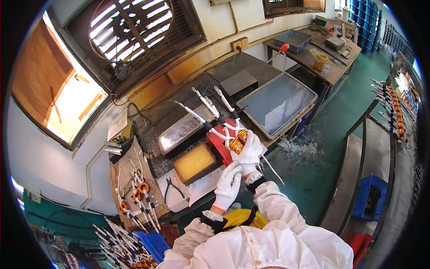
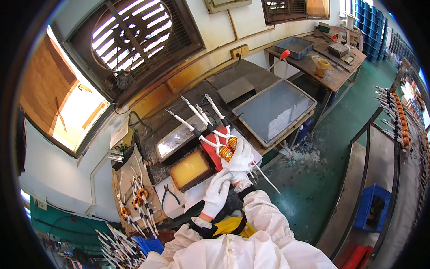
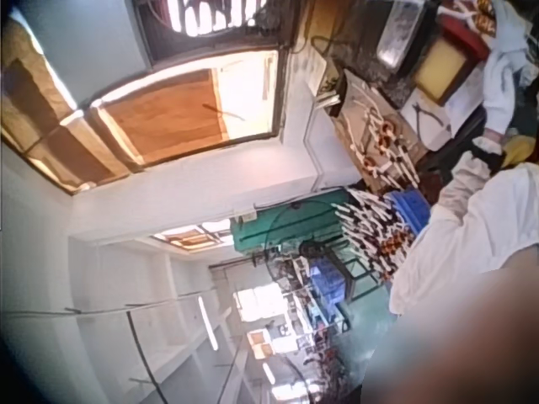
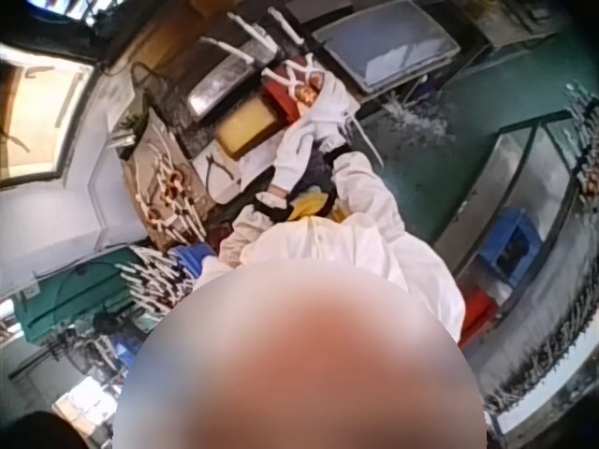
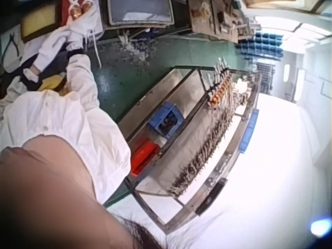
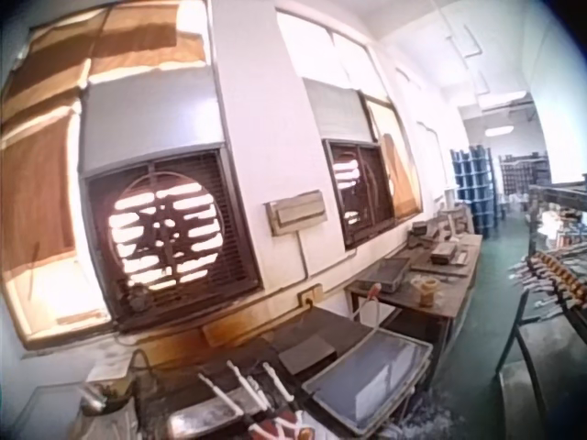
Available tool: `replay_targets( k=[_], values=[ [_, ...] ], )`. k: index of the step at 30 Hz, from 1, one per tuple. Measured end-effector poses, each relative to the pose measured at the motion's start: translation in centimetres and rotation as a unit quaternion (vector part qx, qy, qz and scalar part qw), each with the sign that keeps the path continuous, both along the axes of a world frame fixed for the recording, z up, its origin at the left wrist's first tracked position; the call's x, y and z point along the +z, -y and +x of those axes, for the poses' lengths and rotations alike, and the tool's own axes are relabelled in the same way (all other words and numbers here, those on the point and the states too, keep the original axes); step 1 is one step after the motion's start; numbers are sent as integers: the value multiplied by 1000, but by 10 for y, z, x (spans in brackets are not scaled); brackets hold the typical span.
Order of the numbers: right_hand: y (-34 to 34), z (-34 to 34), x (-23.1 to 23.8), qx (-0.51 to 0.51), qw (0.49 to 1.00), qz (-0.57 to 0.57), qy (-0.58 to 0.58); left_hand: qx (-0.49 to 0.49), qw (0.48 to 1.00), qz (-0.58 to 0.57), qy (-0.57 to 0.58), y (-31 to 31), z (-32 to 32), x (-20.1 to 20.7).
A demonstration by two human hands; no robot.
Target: Tinning the exposed ends of coiled copper components by dipping them into a molten solder bath.
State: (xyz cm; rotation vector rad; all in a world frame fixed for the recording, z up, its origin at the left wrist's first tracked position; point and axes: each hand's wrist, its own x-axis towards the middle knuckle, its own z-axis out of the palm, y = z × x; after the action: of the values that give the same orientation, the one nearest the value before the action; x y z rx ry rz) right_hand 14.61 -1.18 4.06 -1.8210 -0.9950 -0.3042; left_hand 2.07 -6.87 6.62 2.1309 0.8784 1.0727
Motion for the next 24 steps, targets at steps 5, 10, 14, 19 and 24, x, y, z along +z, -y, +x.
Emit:
replay_targets(
  k=[5,10,14,19,24],
  values=[
    [8,-2,11,21,999,-6,-26,58,957,-278,65,-20,-8,-5],
    [12,-6,15,22,999,-18,-24,113,950,-276,90,-45,-4,-28],
    [10,-5,14,-6,1000,-17,-16,108,890,-385,220,-68,5,-36],
    [8,-1,13,-16,1000,-20,3,28,842,-445,304,-95,23,-8],
    [7,-4,9,-10,1000,-28,-7,-148,798,-494,313,-151,28,-57]
  ],
)
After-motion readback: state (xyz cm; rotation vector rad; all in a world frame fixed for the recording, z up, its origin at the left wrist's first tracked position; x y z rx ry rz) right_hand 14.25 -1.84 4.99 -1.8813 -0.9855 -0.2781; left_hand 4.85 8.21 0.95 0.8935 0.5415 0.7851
